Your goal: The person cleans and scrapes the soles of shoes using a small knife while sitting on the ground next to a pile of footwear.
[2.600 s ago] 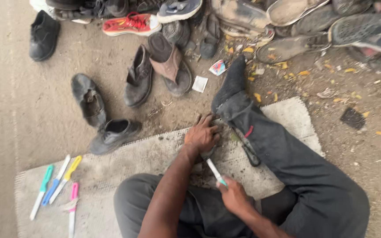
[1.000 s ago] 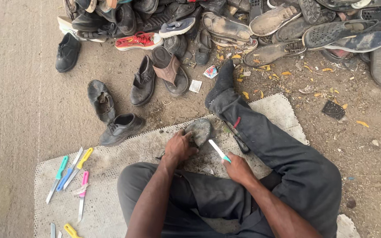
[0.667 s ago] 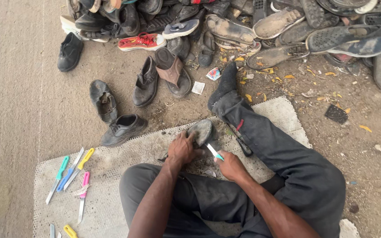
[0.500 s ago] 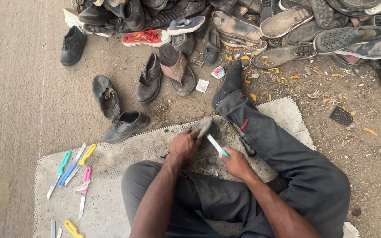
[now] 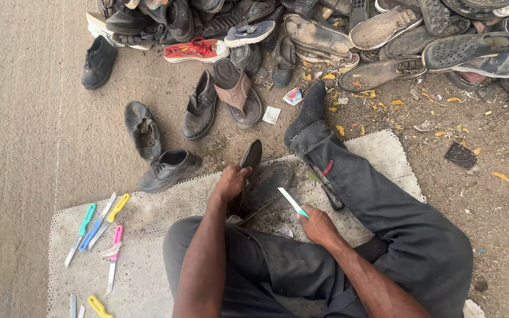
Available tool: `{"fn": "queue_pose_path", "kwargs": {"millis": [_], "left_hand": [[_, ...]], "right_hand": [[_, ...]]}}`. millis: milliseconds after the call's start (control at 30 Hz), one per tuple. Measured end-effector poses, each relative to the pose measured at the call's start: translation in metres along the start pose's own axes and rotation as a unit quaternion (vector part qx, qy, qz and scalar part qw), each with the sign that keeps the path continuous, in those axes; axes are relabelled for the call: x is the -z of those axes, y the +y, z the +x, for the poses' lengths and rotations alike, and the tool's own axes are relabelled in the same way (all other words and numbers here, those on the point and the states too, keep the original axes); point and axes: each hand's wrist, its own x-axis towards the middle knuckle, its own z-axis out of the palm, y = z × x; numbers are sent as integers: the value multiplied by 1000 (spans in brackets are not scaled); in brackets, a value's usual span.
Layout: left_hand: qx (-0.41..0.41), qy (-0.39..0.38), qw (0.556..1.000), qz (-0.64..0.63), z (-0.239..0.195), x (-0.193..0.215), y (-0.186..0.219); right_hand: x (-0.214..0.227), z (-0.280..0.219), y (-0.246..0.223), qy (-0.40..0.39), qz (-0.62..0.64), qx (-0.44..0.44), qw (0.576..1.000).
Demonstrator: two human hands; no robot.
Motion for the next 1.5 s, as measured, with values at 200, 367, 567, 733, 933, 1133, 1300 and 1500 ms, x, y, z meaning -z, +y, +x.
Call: {"fn": "queue_pose_path", "kwargs": {"millis": [200,367,567,733,933,1133,1300,1500], "left_hand": [[-2,41,995,-96,25,1,-16],[41,43,936,-346,49,16,-23],[120,123,830,-530,47,51,4],[92,156,745,-642,56,60,16],[34,227,818,-527,85,23,59],[-62,-78,876,-473,46,-133,207],[-180,-261,939,-131,-67,-195,265],[-118,-111,965,206,-105,-114,139]], "right_hand": [[0,1,0,-16,-9,1,1000],[0,6,2,-7,-10,30,999],[5,4,-6,-38,-14,9,999],[10,3,-16,-69,-16,2,998],[17,-3,-28,-87,-9,3,996],[4,-5,-11,-34,14,50,998],[3,15,6,-2,-3,37,999],[9,20,17,18,15,61,998]]}}
